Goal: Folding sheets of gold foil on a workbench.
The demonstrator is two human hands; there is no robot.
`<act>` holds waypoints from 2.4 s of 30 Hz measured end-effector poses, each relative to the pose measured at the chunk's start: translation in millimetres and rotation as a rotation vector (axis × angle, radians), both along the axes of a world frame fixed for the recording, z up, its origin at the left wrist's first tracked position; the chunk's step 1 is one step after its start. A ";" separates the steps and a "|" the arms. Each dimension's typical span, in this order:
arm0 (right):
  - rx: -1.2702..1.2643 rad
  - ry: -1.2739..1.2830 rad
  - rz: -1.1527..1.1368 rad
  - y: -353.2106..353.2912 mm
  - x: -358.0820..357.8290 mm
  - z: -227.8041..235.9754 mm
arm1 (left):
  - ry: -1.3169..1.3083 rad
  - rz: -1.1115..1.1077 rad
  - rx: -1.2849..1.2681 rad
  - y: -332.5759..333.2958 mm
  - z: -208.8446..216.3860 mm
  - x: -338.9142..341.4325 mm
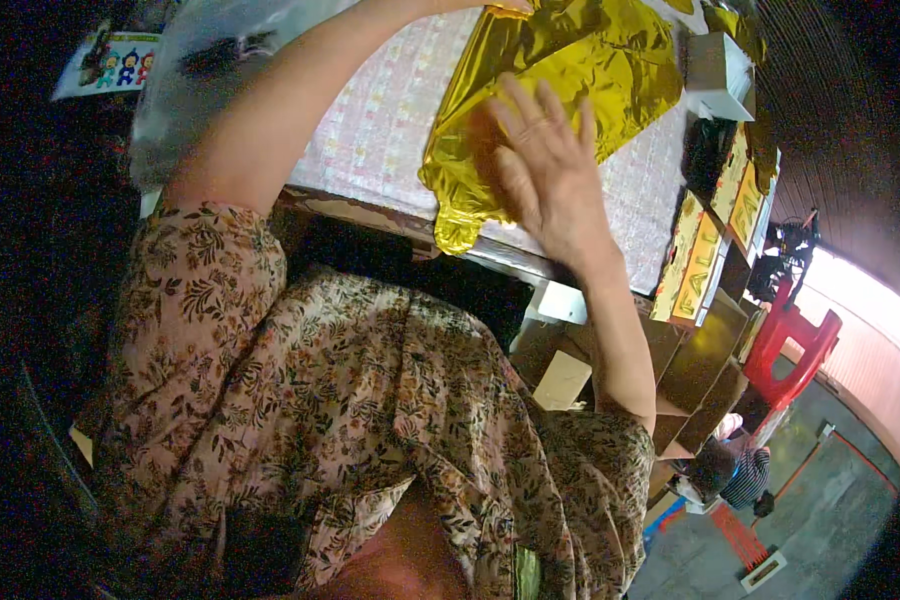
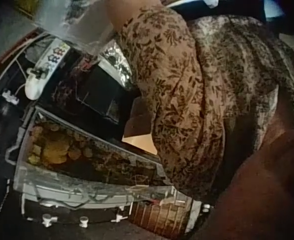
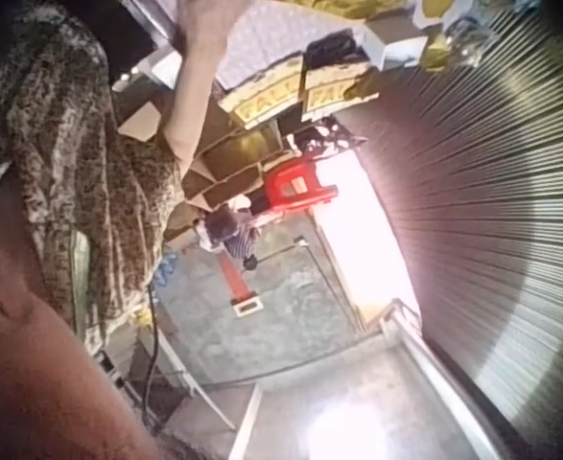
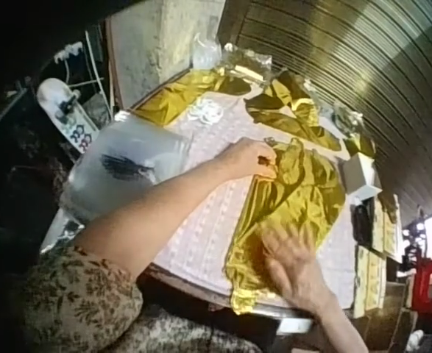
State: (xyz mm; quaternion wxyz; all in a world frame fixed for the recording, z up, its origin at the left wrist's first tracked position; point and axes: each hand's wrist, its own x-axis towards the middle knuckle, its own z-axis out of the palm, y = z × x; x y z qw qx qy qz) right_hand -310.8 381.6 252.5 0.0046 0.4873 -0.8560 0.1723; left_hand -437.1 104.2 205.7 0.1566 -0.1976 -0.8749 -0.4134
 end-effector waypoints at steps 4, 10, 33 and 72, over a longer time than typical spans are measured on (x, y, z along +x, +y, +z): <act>0.095 0.120 -0.031 5.0 -0.9 -9.9 | -0.064 -0.007 -0.059 -0.4 0.8 -0.6; 0.111 0.133 -0.025 0.8 0.8 -19.6 | -0.005 0.009 -0.011 2.3 0.7 2.1; 0.233 -0.058 0.262 -14.3 0.3 -23.0 | 0.091 0.006 -0.053 1.9 1.9 -1.1; 0.115 -0.158 0.259 -7.2 3.1 -23.1 | 0.073 -0.077 -0.163 53.1 -3.7 -26.6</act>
